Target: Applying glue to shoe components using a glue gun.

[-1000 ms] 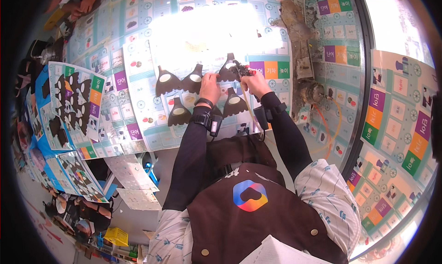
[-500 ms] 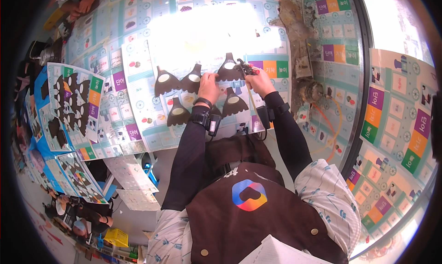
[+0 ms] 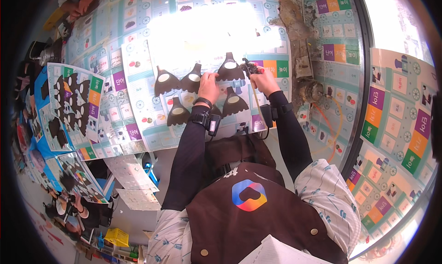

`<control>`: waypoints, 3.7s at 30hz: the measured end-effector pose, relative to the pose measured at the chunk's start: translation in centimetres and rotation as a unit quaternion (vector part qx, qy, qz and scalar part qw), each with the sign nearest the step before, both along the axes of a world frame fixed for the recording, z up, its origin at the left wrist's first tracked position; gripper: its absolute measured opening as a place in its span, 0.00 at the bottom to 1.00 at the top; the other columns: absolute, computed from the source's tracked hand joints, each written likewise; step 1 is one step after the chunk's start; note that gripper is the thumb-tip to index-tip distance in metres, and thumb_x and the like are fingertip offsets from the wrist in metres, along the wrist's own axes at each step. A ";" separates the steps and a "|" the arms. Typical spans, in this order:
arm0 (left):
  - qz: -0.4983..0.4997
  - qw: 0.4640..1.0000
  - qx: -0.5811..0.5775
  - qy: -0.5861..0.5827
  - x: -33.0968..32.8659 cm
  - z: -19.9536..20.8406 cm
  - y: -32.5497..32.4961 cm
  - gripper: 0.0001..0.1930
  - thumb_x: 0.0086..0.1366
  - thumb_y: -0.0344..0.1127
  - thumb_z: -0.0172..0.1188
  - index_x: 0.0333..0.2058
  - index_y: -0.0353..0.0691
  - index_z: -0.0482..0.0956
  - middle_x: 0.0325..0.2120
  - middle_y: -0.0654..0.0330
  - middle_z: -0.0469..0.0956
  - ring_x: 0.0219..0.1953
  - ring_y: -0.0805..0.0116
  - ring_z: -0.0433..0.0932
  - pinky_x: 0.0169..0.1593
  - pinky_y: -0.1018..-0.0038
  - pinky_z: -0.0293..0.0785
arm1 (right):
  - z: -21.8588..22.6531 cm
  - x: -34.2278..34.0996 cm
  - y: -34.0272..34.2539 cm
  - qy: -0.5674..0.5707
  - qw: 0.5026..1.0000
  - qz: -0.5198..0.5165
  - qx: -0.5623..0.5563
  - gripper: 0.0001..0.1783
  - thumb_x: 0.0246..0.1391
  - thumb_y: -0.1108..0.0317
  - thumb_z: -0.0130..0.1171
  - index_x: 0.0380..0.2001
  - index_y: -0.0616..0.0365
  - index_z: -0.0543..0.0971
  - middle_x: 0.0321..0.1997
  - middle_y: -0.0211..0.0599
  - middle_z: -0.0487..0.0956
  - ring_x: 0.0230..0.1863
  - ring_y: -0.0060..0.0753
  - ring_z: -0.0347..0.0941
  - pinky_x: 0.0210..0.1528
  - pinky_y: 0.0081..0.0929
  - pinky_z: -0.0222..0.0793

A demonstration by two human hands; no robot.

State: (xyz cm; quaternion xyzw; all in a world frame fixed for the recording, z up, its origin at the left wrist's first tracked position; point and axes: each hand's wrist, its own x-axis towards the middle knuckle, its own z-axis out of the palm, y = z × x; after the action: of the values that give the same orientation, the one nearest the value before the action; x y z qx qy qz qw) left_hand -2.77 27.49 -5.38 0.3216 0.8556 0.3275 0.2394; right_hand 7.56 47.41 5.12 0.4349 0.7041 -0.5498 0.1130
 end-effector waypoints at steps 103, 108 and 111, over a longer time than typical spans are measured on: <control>-0.005 0.985 -0.155 -0.080 11.4 -0.7 13.1 0.14 0.48 0.36 0.72 0.26 0.36 0.77 0.27 0.48 0.79 0.36 0.48 0.78 0.40 0.59 0.73 | -2.3 12.7 6.3 0.049 0.972 -0.158 -0.166 0.13 0.46 0.74 0.52 0.38 0.63 0.76 0.22 0.29 0.73 0.21 0.19 0.67 0.25 0.20 0.62; -0.004 0.985 -0.153 -0.080 11.4 -0.9 13.1 0.14 0.48 0.36 0.72 0.26 0.36 0.77 0.27 0.48 0.79 0.36 0.48 0.78 0.40 0.58 0.73 | -2.8 13.3 6.6 0.024 0.986 -0.083 -0.146 0.11 0.46 0.73 0.51 0.35 0.65 0.75 0.22 0.31 0.74 0.21 0.22 0.67 0.26 0.22 0.63; -0.005 0.985 -0.152 -0.078 11.5 -0.9 13.0 0.14 0.48 0.36 0.72 0.26 0.36 0.77 0.27 0.48 0.79 0.36 0.48 0.78 0.40 0.58 0.73 | -3.4 13.6 6.4 0.045 0.986 -0.098 -0.128 0.14 0.45 0.72 0.51 0.37 0.65 0.76 0.22 0.31 0.74 0.22 0.23 0.67 0.27 0.23 0.63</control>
State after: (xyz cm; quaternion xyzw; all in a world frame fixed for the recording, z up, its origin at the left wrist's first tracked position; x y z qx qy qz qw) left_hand 8.70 40.54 -6.29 0.2591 0.8725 0.2165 0.3531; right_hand 21.19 53.77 1.69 0.4586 0.5861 -0.6629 0.0819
